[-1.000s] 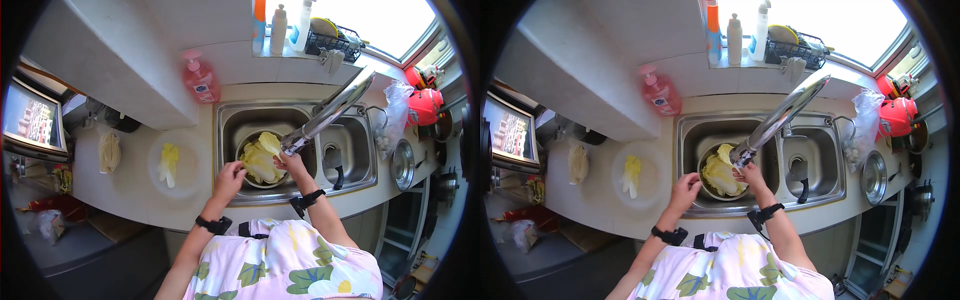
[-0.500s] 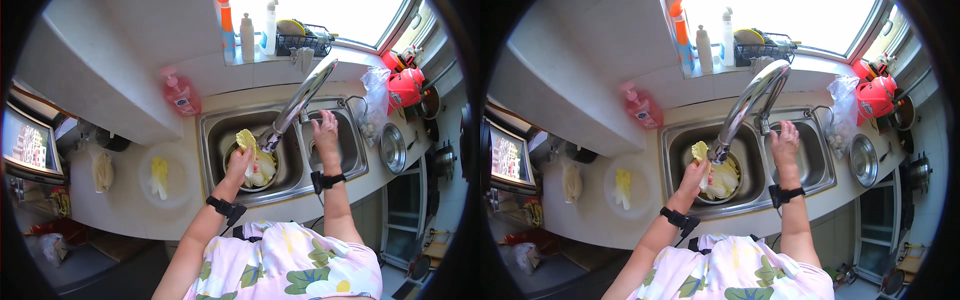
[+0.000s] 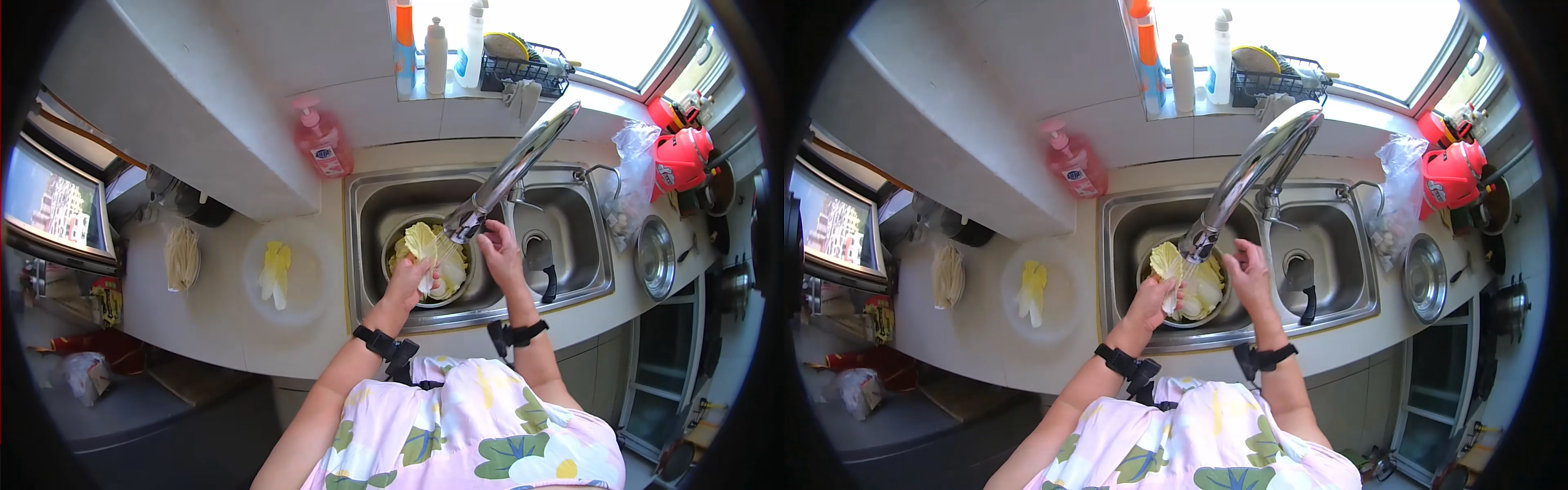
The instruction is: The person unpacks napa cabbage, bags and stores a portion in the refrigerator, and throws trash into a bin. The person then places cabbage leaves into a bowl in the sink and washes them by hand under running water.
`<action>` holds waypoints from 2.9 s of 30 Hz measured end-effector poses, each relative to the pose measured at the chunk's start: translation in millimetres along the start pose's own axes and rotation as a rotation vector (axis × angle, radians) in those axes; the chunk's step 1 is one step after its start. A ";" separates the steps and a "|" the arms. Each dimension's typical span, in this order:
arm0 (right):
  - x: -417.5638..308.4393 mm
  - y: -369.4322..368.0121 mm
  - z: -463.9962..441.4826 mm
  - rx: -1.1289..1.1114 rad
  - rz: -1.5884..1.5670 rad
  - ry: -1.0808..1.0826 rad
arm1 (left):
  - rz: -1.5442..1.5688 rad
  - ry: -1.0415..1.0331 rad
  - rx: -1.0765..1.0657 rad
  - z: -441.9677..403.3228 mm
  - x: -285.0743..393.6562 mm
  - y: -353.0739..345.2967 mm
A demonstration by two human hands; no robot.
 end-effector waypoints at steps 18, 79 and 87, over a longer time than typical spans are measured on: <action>-69.8 -79.7 -12.0 -0.123 -0.103 0.282 | 0.086 0.077 0.030 -31.1 -9.9 34.9; 36.9 -69.5 24.0 -0.286 0.462 -0.107 | -1.293 -0.653 0.450 31.3 27.3 18.8; 37.5 -41.2 37.0 -0.333 0.764 -0.085 | -1.419 -0.800 1.104 107.8 62.7 125.0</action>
Point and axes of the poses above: each hand's wrist, its own z-axis away from the middle knuckle, its own y-axis out of the back of the hand, x = y × z, the point moved 4 cm from there along -z, towards the middle knuckle, and after that the axes turned 5 degrees about y, right-handed, at the moved point
